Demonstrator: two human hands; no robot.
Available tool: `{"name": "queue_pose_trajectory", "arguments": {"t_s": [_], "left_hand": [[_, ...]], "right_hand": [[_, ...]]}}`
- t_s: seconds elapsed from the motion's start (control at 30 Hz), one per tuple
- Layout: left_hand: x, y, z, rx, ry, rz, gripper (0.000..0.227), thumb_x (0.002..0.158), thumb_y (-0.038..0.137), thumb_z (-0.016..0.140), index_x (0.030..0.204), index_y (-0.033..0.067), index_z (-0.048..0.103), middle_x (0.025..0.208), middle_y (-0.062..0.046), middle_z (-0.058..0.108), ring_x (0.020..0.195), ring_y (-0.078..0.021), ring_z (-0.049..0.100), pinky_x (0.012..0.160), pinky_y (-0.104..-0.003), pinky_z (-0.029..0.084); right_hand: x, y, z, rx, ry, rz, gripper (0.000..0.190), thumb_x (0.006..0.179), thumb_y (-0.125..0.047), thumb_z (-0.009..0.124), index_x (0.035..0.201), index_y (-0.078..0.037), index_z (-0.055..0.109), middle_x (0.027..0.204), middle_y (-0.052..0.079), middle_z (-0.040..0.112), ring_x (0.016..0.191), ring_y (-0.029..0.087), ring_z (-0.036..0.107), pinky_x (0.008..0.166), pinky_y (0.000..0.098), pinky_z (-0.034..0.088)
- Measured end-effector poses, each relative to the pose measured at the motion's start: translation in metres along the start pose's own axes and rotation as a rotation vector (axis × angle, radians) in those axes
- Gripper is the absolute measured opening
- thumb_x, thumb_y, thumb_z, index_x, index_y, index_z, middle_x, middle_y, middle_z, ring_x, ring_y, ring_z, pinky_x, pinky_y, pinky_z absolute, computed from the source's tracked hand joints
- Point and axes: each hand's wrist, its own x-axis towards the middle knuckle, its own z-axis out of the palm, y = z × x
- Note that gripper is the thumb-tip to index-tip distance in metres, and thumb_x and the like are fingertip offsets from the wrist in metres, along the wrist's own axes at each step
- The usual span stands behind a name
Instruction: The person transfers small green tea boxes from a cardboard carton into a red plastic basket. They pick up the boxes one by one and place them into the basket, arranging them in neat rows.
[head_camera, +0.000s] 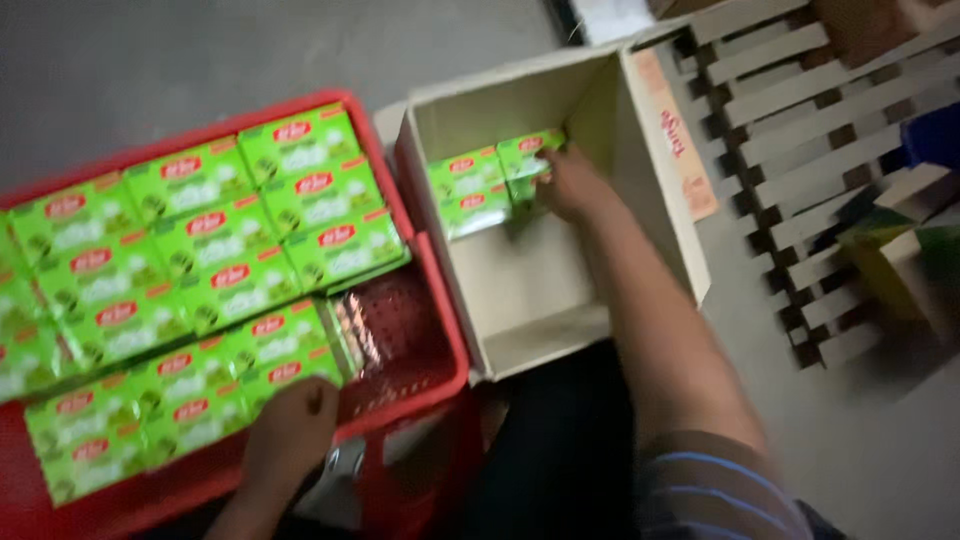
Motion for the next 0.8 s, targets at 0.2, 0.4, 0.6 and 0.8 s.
{"name": "queue_pose_trajectory", "arguments": {"t_s": [0.2, 0.4, 0.6, 0.8], "left_hand": [[0.021, -0.019, 0.015, 0.036, -0.09, -0.212, 0.033, 0.091, 0.043, 0.055, 0.098, 0.0224, 0.08, 0.114, -0.004, 0.079, 0.109, -0.0239, 0.074, 0.093, -0.039, 0.053], [0.03, -0.047, 0.032, -0.031, -0.078, -0.092, 0.024, 0.085, 0.028, 0.058, 0.082, 0.0165, 0.079, 0.099, 0.001, 0.084, 0.094, -0.0164, 0.077, 0.088, -0.031, 0.053], [0.031, -0.056, 0.036, 0.066, -0.073, -0.184, 0.025, 0.086, 0.033, 0.057, 0.089, 0.0227, 0.079, 0.096, -0.004, 0.083, 0.092, -0.0228, 0.078, 0.083, -0.039, 0.055], [0.031, -0.059, 0.036, -0.014, -0.066, -0.14, 0.022, 0.084, 0.028, 0.062, 0.094, 0.0175, 0.079, 0.106, 0.002, 0.084, 0.098, -0.016, 0.077, 0.089, -0.032, 0.054]], "right_hand": [[0.022, 0.013, 0.028, -0.097, -0.297, 0.172, 0.131, 0.057, -0.035, 0.091, 0.165, -0.03, 0.017, 0.167, 0.02, -0.007, 0.145, 0.047, 0.033, 0.12, 0.0462, 0.032], [-0.001, -0.01, 0.021, -0.42, -0.689, 0.321, 0.111, 0.089, -0.041, 0.059, 0.162, -0.028, -0.024, 0.166, 0.016, -0.038, 0.152, 0.044, -0.031, 0.123, 0.0659, -0.001], [0.01, 0.011, 0.05, -0.546, -0.735, 0.341, 0.136, 0.088, -0.045, 0.079, 0.157, -0.026, -0.036, 0.167, 0.017, -0.034, 0.154, 0.047, -0.021, 0.122, 0.058, 0.027], [0.023, 0.035, 0.062, -0.456, -0.363, 0.238, 0.046, 0.102, -0.024, 0.04, 0.147, -0.017, 0.038, 0.162, 0.012, 0.022, 0.146, 0.048, 0.023, 0.106, 0.0568, 0.044]]}}
